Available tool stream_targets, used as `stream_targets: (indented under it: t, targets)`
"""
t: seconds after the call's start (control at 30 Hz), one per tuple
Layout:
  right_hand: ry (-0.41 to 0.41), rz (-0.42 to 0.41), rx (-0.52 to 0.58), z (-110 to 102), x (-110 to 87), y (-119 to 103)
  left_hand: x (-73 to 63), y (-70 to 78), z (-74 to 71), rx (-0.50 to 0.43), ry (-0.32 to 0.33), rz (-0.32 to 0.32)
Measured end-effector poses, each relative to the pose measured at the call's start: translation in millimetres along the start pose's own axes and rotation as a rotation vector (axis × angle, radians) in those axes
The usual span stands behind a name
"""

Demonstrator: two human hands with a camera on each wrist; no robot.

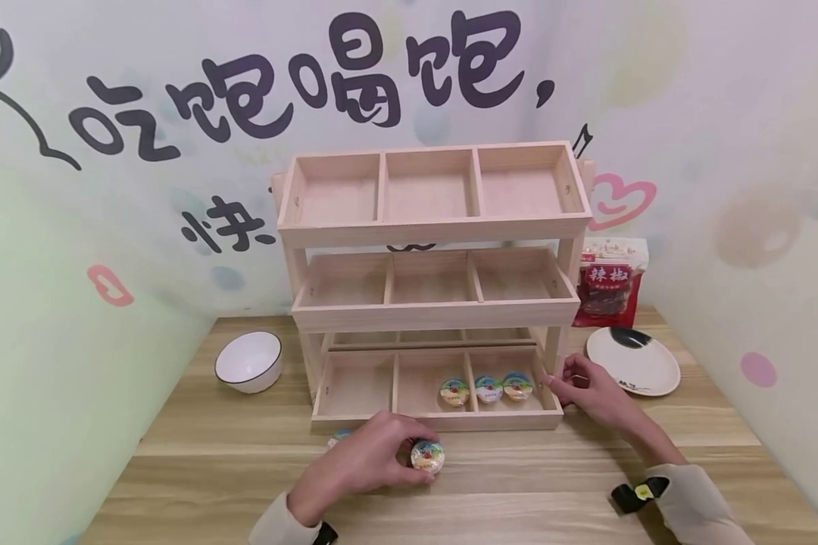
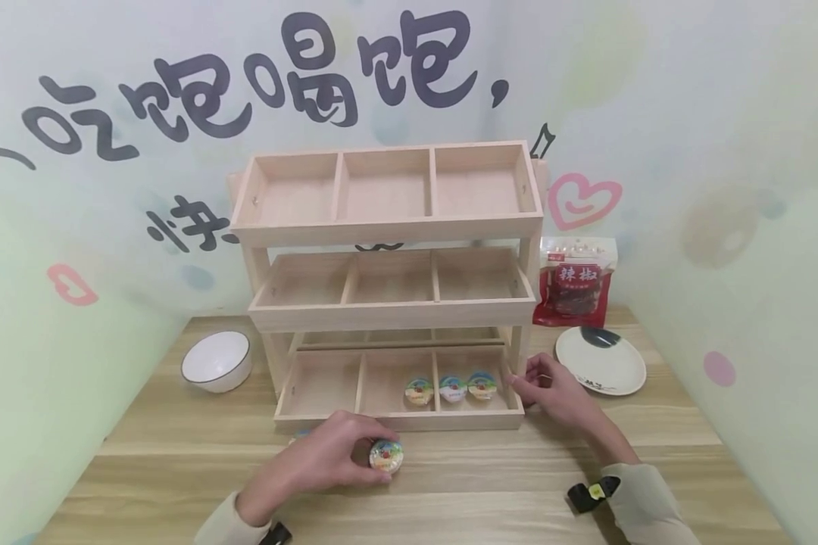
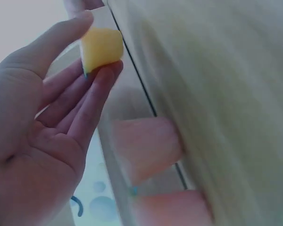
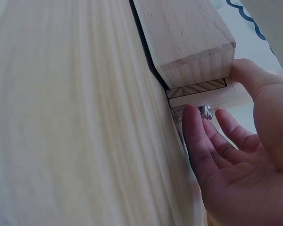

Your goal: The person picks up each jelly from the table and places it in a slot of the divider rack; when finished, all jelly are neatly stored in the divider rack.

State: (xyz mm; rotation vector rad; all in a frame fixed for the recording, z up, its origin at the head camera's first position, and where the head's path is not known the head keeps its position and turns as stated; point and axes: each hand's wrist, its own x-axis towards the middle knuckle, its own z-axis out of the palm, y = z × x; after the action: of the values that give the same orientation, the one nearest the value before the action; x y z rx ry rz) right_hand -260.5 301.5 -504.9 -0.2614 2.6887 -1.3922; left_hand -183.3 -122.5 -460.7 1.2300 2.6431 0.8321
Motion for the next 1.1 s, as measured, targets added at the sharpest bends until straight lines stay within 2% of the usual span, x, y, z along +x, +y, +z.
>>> stream_targets:
  t: [0.23,0.53,0.77,0.93,1.1]
  targets:
    - [0.002,0.006,0.005,0,0.2,0,-1.5,8.2,-11.9,0.09,0.016,0.044]
    - [0.002,0.02,0.01,1,0.1,1,4.1,9.4,-34.2,0.105,0.088,0.078]
    - [0.002,0.009,0.02,2,-1.4,1,16.6,2.1,-46.0,0.076,0.08,0.049]
    - [0.013,0.019,0.019,3,-0.7,2,26.1,-5.2,-45.3,0.037,0.083,0.012]
    - [0.014,0.011,0.01,3,-0.9,-1,35.2,-9.5,-43.8,0.052,0.113,-0.026]
